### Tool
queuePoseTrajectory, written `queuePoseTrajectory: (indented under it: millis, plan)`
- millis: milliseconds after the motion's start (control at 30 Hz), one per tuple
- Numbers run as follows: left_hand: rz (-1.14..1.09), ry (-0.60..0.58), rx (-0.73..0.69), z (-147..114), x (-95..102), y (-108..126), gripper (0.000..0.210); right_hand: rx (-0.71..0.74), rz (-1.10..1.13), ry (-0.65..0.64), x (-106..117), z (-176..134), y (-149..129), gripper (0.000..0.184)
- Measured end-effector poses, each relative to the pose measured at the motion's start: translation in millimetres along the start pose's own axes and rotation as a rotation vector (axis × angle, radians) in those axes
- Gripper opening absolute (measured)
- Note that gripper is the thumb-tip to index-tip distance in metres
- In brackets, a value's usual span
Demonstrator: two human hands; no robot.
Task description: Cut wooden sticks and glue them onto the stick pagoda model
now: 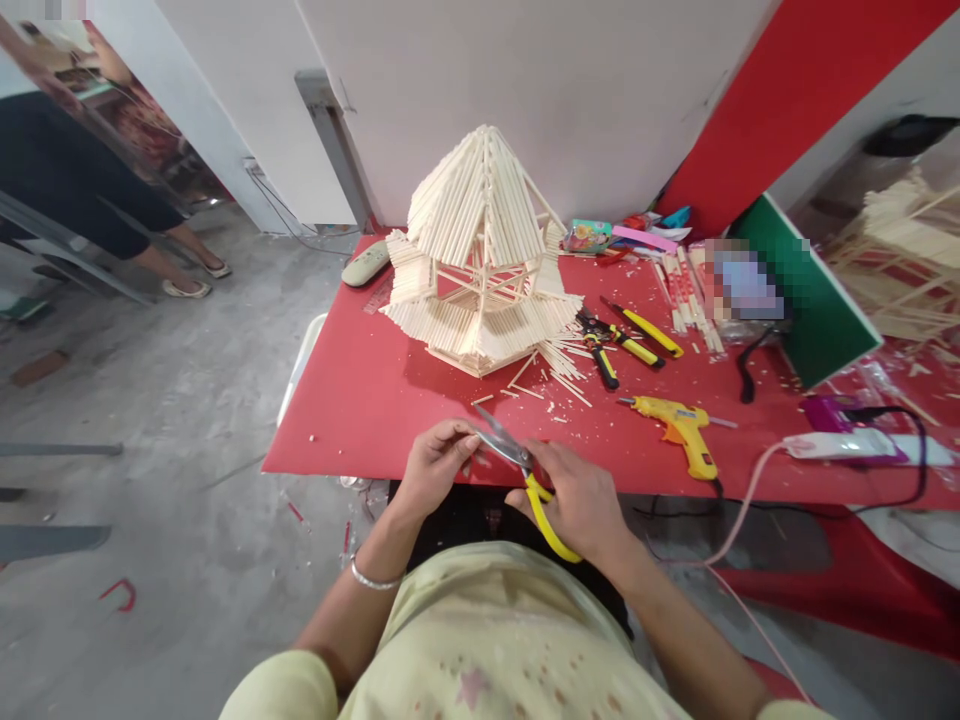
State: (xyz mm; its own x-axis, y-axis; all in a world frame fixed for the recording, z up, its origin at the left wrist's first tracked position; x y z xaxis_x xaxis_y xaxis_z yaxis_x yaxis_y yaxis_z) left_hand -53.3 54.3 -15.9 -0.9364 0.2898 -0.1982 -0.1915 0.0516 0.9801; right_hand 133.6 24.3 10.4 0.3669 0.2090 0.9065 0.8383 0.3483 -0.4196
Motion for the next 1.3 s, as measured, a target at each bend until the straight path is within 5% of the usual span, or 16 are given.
queuePoseTrajectory:
  millis: [533,800,933,1100,1300]
  plan:
    - [0.297,0.160,-0.139,-1,2.1,21,0.012,-0.016,0.037,-0.038,-3,6,-15,0.052]
    - [0.242,0.224,-0.143,-9,2.1,12,0.009,0.005,0.185,-0.034,-14,4,-9,0.038]
    - [0.189,0.184,-0.102,-9,-0.4,7,0.009,0.049,0.262,-0.026,-19,3,-7,0.029]
    - [0.206,0.141,-0.104,-7,2.5,8,0.015,0.020,0.063,0.036,-7,4,-3,0.050]
    - [0.293,0.133,-0.123,-6,3.4,9,0.017,0.027,0.003,-0.022,-1,5,-8,0.049]
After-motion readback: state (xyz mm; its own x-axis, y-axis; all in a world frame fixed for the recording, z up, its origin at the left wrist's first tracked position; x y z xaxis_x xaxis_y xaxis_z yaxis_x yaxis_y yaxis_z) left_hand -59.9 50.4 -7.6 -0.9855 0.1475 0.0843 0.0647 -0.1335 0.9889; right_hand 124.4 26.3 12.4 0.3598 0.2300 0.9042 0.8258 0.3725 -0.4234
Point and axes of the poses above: each hand's wrist, its own z-axis towards the middle knuckle, its own x-axis out of the back of the hand, y = z × x, the point moved 6 cm from there along z, towards the middle knuckle, and after that the axes turned 11 degrees about -y, right-handed, at the moved point
